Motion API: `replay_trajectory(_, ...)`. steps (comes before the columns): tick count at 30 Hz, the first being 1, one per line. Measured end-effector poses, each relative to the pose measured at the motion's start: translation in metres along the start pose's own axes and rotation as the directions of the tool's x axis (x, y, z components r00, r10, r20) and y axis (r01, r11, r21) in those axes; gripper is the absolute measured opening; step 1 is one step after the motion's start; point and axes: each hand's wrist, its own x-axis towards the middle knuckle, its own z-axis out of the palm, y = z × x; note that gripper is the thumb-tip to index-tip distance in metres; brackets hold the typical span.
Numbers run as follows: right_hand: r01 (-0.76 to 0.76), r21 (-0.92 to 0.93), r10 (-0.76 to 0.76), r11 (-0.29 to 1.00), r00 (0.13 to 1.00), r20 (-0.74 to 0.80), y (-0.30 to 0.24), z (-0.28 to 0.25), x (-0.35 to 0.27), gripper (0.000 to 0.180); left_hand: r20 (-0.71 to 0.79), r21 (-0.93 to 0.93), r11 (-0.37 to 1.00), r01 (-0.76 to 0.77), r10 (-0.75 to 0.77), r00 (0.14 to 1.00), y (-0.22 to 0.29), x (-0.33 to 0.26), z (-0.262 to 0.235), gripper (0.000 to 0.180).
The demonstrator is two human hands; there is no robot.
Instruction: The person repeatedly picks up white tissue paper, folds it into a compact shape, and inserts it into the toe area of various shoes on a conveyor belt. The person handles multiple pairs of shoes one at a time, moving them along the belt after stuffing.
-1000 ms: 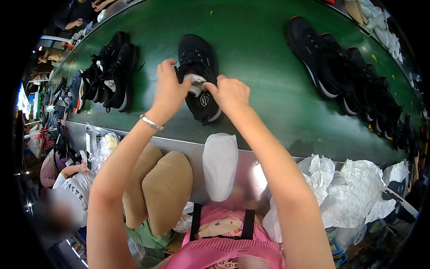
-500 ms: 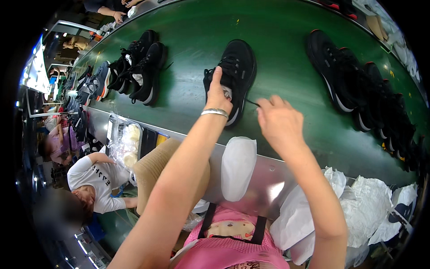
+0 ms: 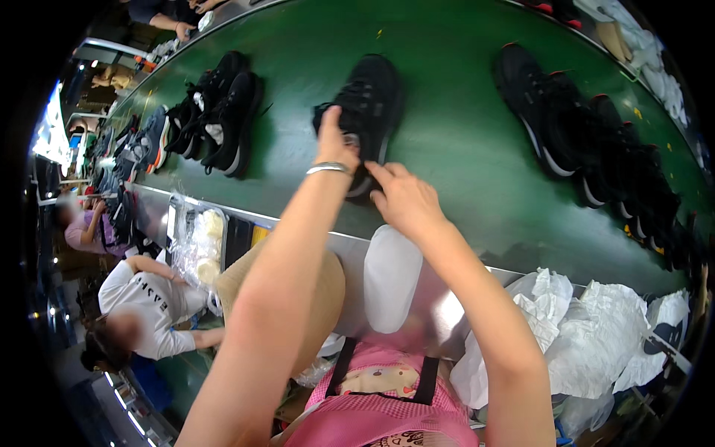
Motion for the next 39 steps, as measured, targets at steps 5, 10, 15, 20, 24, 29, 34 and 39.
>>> replay_trajectory(5, -0.092, -0.025, 0.094, 0.995, 0.984, 0.15, 0.002, -0.051, -0.045, 0.032, 0.242, 0.403, 0.914, -0.057, -0.046, 0.969, 0.114, 0.06, -0.027, 0.028)
replay_trajectory(10, -0.056, -0.148, 0.067, 0.987, 0.995, 0.07, 0.009, -0.097, -0.099, 0.029, 0.401, 0.915, -0.052, -0.4, 0.225, 0.888, 0.241, 0.117, -0.065, 0.04)
replay_trajectory(15, -0.286, -0.175, 0.297, 0.942, 0.954, 0.037, 0.034, -0.129, -0.147, 0.03, 0.544, 0.734, -0.66, -0.161, 0.429, 0.721, 0.302, 0.166, -0.168, 0.057)
replay_trajectory(20, -0.268, -0.495, 0.096, 0.826, 0.933, -0.346, 0.107, -0.163, -0.139, 0.037, 0.636, 0.723, -0.512, -0.464, 0.23, 0.737, 0.295, 0.221, -0.197, 0.043)
replay_trajectory(24, -0.354, -0.801, -0.059, 0.483, 0.9, -0.433, 0.181, -0.195, -0.087, 0.046, 0.699, 0.687, -0.435, -0.582, 0.174, 0.694, 0.234, 0.203, -0.151, 0.041)
replay_trajectory(29, -0.574, -0.443, 0.512, 0.689, 0.817, -0.263, 0.213, -0.191, -0.054, 0.046, 0.74, 0.558, -0.533, -0.636, -0.028, 0.672, 0.172, 0.073, -0.059, 0.026)
replay_trajectory(34, -0.449, -0.374, 0.361, 0.812, 0.889, -0.283, 0.155, -0.133, -0.07, 0.038, 0.991, 0.131, -0.354, -0.926, 0.059, 0.117, 0.094, -0.052, 0.046, 0.021)
replay_trajectory(39, -0.421, -0.217, 0.412, 0.881, 0.907, -0.086, 0.091, -0.126, -0.111, 0.039, 0.986, -0.062, -0.125, -0.99, -0.161, -0.041, -0.053, -0.098, 0.083, 0.054)
